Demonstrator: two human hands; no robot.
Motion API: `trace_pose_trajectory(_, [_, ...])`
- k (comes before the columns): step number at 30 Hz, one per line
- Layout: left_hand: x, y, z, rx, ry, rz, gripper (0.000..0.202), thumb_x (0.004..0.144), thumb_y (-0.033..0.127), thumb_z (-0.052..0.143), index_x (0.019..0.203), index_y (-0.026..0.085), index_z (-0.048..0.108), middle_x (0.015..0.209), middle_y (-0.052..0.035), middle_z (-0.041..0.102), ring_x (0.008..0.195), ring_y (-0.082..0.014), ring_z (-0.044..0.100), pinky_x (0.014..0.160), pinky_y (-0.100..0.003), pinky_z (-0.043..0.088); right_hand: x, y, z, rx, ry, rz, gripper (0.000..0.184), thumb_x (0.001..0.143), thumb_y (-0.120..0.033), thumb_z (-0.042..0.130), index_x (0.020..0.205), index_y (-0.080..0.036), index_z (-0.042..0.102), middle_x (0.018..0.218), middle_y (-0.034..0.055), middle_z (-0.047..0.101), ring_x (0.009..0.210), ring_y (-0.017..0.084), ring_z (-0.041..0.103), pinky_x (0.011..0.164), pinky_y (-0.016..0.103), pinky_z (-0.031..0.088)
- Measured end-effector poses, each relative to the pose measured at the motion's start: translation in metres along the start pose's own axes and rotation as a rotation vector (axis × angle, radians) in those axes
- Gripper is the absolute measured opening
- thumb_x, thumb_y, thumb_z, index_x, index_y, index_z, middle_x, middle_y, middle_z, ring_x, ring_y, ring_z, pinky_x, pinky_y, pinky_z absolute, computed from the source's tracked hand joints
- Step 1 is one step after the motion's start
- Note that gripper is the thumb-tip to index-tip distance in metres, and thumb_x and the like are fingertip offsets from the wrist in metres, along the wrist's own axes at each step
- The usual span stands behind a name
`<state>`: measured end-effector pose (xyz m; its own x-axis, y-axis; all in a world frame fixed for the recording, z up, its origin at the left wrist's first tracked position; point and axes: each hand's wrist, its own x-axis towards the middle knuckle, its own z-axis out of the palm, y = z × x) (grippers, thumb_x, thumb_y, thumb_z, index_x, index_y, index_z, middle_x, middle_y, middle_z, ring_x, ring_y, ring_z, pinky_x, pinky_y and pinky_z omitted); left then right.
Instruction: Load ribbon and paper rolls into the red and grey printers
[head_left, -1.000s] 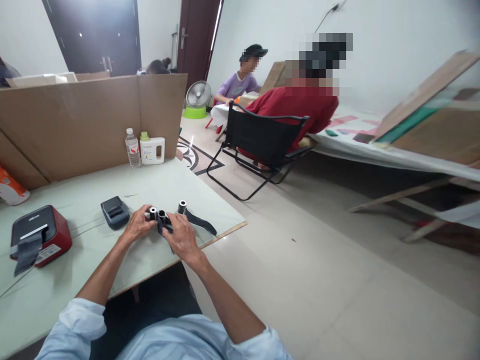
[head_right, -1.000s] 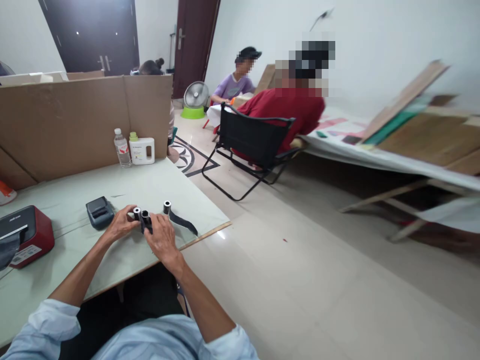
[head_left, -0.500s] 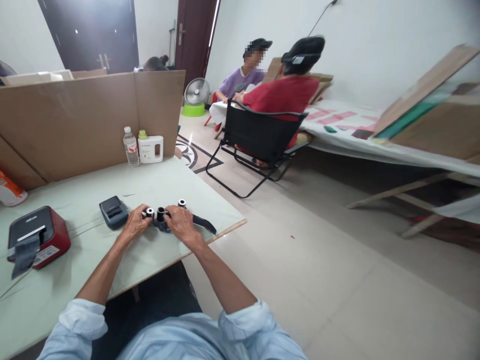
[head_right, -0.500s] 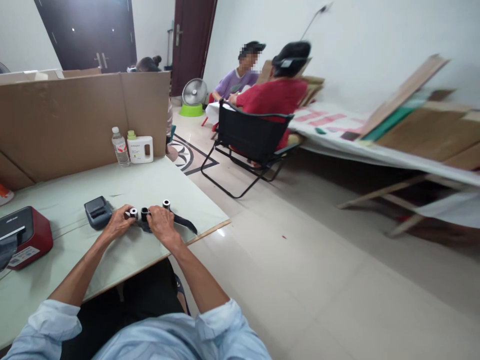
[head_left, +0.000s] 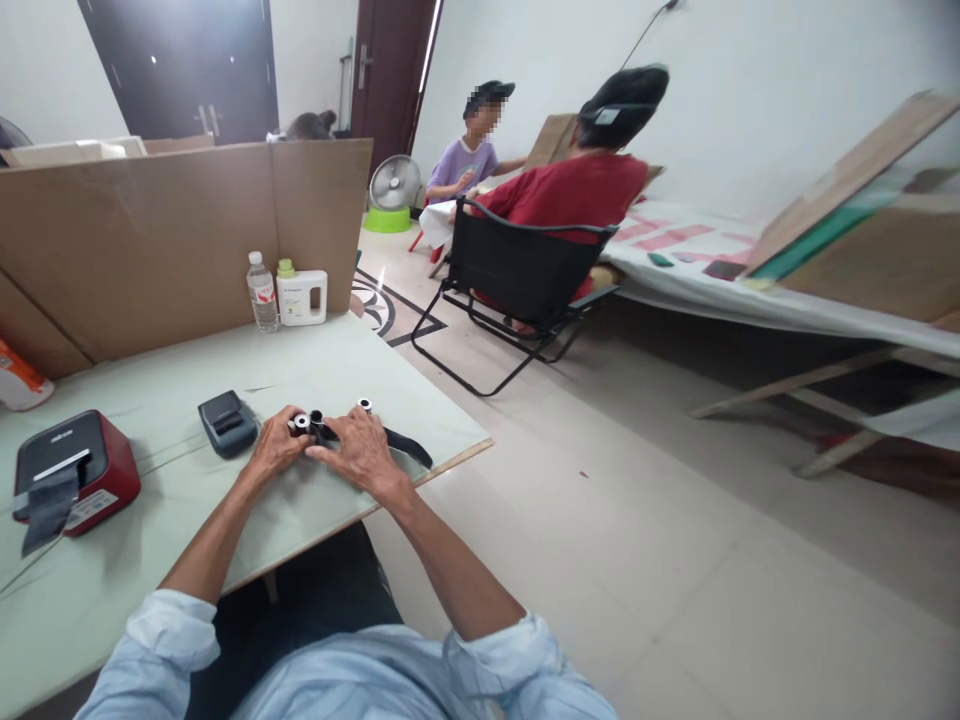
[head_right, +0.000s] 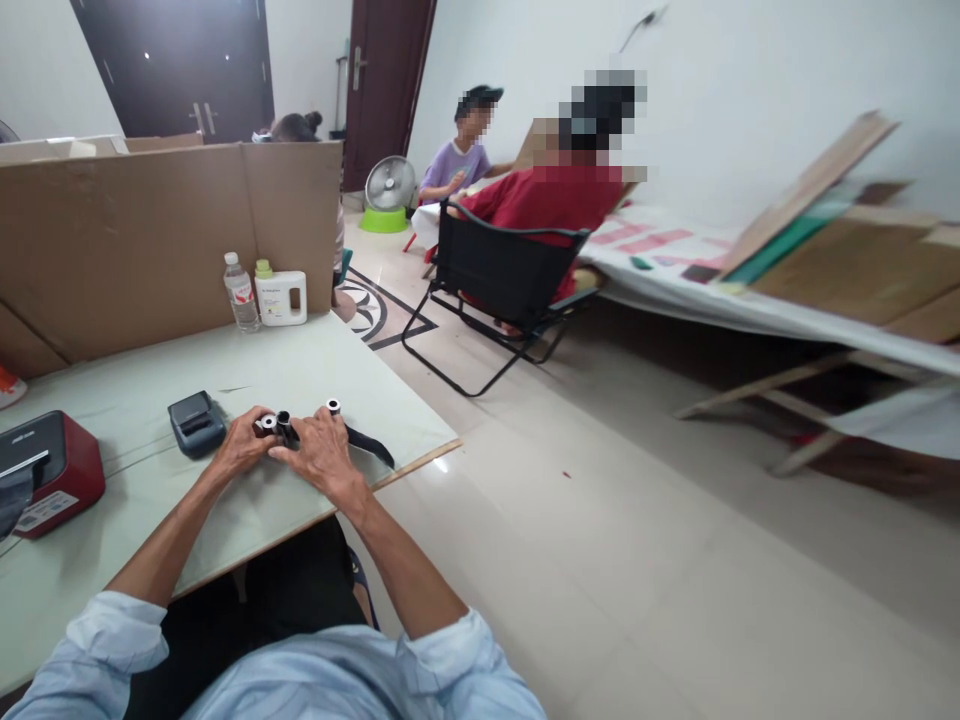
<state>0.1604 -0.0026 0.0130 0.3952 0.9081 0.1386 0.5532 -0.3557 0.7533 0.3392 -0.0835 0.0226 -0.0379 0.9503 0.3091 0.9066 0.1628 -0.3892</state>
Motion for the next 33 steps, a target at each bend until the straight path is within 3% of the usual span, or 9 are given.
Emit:
trace_pose_trajectory(4, [0.002, 0.002, 0.001, 0.04, 0.018, -0.003, 0.03, 0.071, 0.029, 0.073, 0.1, 0.022, 0.068, 0.079, 0.0034, 0.067, 0.072, -0.0178, 0.061, 0.07, -0.029, 0.047, 0.003, 0.001, 0.0, -0.04, -0.013, -0.001, 0.036, 0.088, -0.033, 0.081, 0.122, -0.023, 0.074, 0.107, 0.0125, 0.079, 0.116, 0.033, 0.065, 0.101, 0.047, 0.047])
trace_pose_trajectory(8, [0.004, 0.005, 0.001, 0.072, 0.029, 0.002, 0.03, 0.072, 0.029, 0.073, 0.101, 0.023, 0.068, 0.079, 0.0031, 0.068, 0.074, -0.0187, 0.062, 0.071, -0.03, 0.048, 0.009, 0.006, 0.011, 0.009, -0.077, 0.079, 0.049, 0.095, -0.019, 0.066, 0.143, -0.03, 0.062, 0.121, 0.0082, 0.078, 0.112, 0.028, 0.071, 0.094, 0.039, 0.053])
trace_pose_trajectory(12, [0.001, 0.003, 0.002, 0.09, 0.033, -0.011, 0.033, 0.074, 0.027, 0.074, 0.107, 0.023, 0.068, 0.083, 0.0015, 0.07, 0.077, -0.0202, 0.065, 0.075, -0.032, 0.051, 0.005, 0.017, 0.023, 0.046, -0.057, 0.048, 0.053, 0.095, -0.02, 0.066, 0.146, -0.032, 0.059, 0.125, 0.0074, 0.077, 0.117, 0.027, 0.07, 0.097, 0.038, 0.054])
trace_pose_trajectory(15, [-0.005, -0.003, 0.002, 0.091, 0.04, 0.011, 0.044, 0.073, 0.025, 0.075, 0.116, 0.022, 0.068, 0.098, -0.0024, 0.073, 0.081, -0.0212, 0.067, 0.082, -0.035, 0.055, -0.003, 0.024, 0.028, 0.071, 0.019, 0.002, 0.053, 0.094, -0.028, 0.071, 0.145, -0.027, 0.06, 0.129, 0.0104, 0.074, 0.12, 0.029, 0.068, 0.096, 0.039, 0.056])
trace_pose_trajectory(20, [-0.023, -0.007, -0.006, 0.137, 0.04, 0.09, 0.057, 0.073, 0.02, 0.076, 0.128, 0.02, 0.065, 0.119, -0.0093, 0.07, 0.079, -0.0201, 0.067, 0.089, -0.041, 0.057, -0.007, 0.018, 0.016, 0.067, 0.156, -0.074, 0.048, 0.093, -0.033, 0.073, 0.139, -0.021, 0.064, 0.122, 0.015, 0.072, 0.114, 0.032, 0.067, 0.093, 0.043, 0.057])
trace_pose_trajectory(25, [-0.051, 0.006, -0.035, 0.235, 0.148, 0.17, 0.05, 0.08, 0.02, 0.073, 0.129, 0.022, 0.064, 0.11, -0.0075, 0.069, 0.087, -0.0218, 0.066, 0.09, -0.039, 0.057, -0.009, -0.018, -0.004, 0.208, 0.272, -0.165, 0.036, 0.096, -0.026, 0.063, 0.132, -0.02, 0.066, 0.123, 0.0144, 0.071, 0.116, 0.032, 0.065, 0.102, 0.047, 0.055])
trace_pose_trajectory(28, [-0.061, 0.005, -0.065, 0.322, 0.274, 0.17, 0.049, 0.082, 0.026, 0.074, 0.13, 0.022, 0.063, 0.122, -0.0107, 0.066, 0.112, -0.0288, 0.064, 0.102, -0.044, 0.054, -0.013, -0.045, 0.001, 0.32, 0.266, -0.258, 0.035, 0.098, -0.023, 0.059, 0.132, -0.021, 0.066, 0.124, 0.0135, 0.071, 0.119, 0.029, 0.065, 0.108, 0.046, 0.053])
trace_pose_trajectory(31, [-0.062, -0.013, -0.099, 0.403, 0.333, 0.115, 0.082, 0.074, 0.038, 0.085, 0.147, 0.02, 0.051, 0.146, -0.0159, 0.055, 0.141, -0.0377, 0.049, 0.12, -0.054, 0.042, -0.009, -0.065, 0.021, 0.394, 0.168, -0.276, 0.043, 0.097, -0.026, 0.062, 0.139, -0.02, 0.061, 0.131, 0.0141, 0.068, 0.125, 0.029, 0.063, 0.111, 0.045, 0.052])
trace_pose_trajectory(33, [-0.057, -0.033, -0.118, 0.412, 0.252, 0.055, 0.111, 0.065, 0.047, 0.091, 0.158, 0.017, 0.037, 0.161, -0.0207, 0.041, 0.152, -0.0422, 0.036, 0.125, -0.058, 0.034, 0.001, -0.074, 0.039, 0.433, 0.078, -0.242, 0.052, 0.095, -0.029, 0.065, 0.145, -0.018, 0.056, 0.138, 0.0157, 0.065, 0.132, 0.03, 0.059, 0.113, 0.045, 0.05])
